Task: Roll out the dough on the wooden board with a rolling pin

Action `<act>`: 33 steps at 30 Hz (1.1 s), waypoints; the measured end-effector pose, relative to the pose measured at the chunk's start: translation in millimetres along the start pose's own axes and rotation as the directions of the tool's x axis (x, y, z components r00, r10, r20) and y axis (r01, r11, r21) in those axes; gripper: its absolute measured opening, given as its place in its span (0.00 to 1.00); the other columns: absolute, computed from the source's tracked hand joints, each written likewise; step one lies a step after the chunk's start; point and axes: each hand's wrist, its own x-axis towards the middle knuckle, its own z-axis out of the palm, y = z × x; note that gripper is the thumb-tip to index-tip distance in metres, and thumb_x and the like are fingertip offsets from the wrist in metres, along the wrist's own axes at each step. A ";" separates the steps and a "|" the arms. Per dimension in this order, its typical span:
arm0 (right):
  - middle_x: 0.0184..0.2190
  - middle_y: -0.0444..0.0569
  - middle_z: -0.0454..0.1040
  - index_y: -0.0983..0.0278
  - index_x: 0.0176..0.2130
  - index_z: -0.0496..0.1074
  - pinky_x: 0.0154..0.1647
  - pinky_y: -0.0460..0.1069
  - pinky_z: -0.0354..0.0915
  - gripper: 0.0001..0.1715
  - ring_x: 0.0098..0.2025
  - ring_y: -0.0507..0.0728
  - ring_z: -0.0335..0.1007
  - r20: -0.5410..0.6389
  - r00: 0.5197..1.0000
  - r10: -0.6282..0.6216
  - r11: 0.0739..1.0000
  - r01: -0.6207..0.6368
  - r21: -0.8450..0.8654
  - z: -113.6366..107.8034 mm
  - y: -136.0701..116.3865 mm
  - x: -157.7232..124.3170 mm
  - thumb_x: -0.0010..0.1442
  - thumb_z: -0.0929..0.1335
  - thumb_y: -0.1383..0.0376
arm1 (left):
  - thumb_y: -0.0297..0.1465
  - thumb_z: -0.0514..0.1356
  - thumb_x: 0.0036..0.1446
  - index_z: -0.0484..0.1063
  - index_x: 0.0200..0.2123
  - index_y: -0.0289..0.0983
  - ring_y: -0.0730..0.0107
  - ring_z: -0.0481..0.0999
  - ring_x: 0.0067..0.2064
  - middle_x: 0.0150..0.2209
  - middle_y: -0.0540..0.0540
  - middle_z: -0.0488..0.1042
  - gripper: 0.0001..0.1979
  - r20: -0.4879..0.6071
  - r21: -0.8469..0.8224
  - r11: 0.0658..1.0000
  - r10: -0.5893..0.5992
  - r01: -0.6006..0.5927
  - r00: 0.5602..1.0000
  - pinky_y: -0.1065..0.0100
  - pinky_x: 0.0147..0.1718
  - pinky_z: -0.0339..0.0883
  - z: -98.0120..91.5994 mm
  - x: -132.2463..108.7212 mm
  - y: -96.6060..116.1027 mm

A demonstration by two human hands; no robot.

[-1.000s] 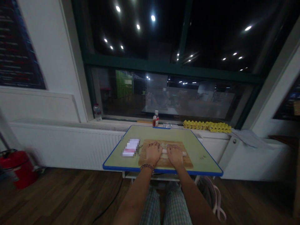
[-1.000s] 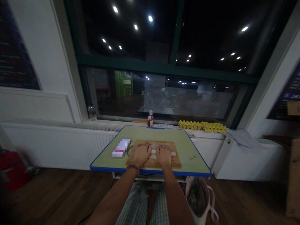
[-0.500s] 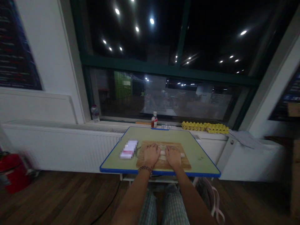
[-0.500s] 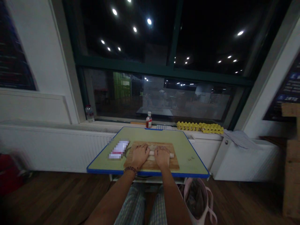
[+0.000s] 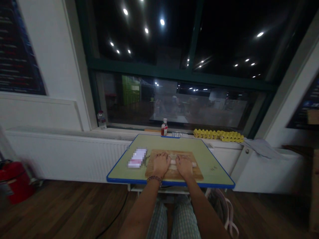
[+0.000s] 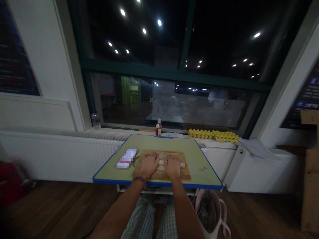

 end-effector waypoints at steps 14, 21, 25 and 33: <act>0.49 0.58 0.78 0.67 0.53 0.74 0.54 0.52 0.58 0.24 0.53 0.61 0.71 0.008 1.000 -0.002 1.000 0.002 0.031 1.6 1.0 1.5 0.70 0.57 0.62 | 0.30 0.48 0.66 0.76 0.46 0.33 0.60 0.77 0.50 0.49 0.39 0.79 0.17 0.000 0.004 1.000 -0.002 0.002 1.000 0.60 0.53 0.64 0.8 1.1 -1.1; 0.51 0.57 0.77 0.67 0.59 0.70 0.56 0.51 0.57 0.25 0.54 0.60 0.70 0.002 1.000 -0.003 0.998 0.003 0.063 5.6 4.1 3.8 0.69 0.57 0.61 | 0.31 0.49 0.66 0.76 0.45 0.33 0.59 0.77 0.50 0.48 0.39 0.79 0.17 -0.024 0.021 1.000 0.005 -0.004 1.000 0.60 0.53 0.65 5.4 0.9 -3.2; 0.51 0.56 0.77 0.66 0.58 0.71 0.57 0.52 0.57 0.25 0.55 0.61 0.69 -0.005 1.000 -0.004 0.998 0.004 0.066 7.1 5.6 4.1 0.69 0.58 0.61 | 0.30 0.50 0.65 0.76 0.46 0.33 0.58 0.77 0.50 0.48 0.39 0.79 0.16 -0.044 0.016 1.000 0.008 -0.007 0.999 0.60 0.52 0.65 10.8 1.2 -5.1; 0.54 0.54 0.75 0.64 0.59 0.70 0.61 0.51 0.53 0.24 0.58 0.59 0.66 -0.036 0.999 -0.024 0.994 0.028 0.105 10.9 9.7 4.0 0.69 0.58 0.62 | 0.30 0.49 0.66 0.76 0.45 0.33 0.58 0.77 0.50 0.48 0.38 0.79 0.16 -0.017 0.003 1.000 0.004 -0.004 1.000 0.59 0.53 0.64 2.6 0.2 -2.0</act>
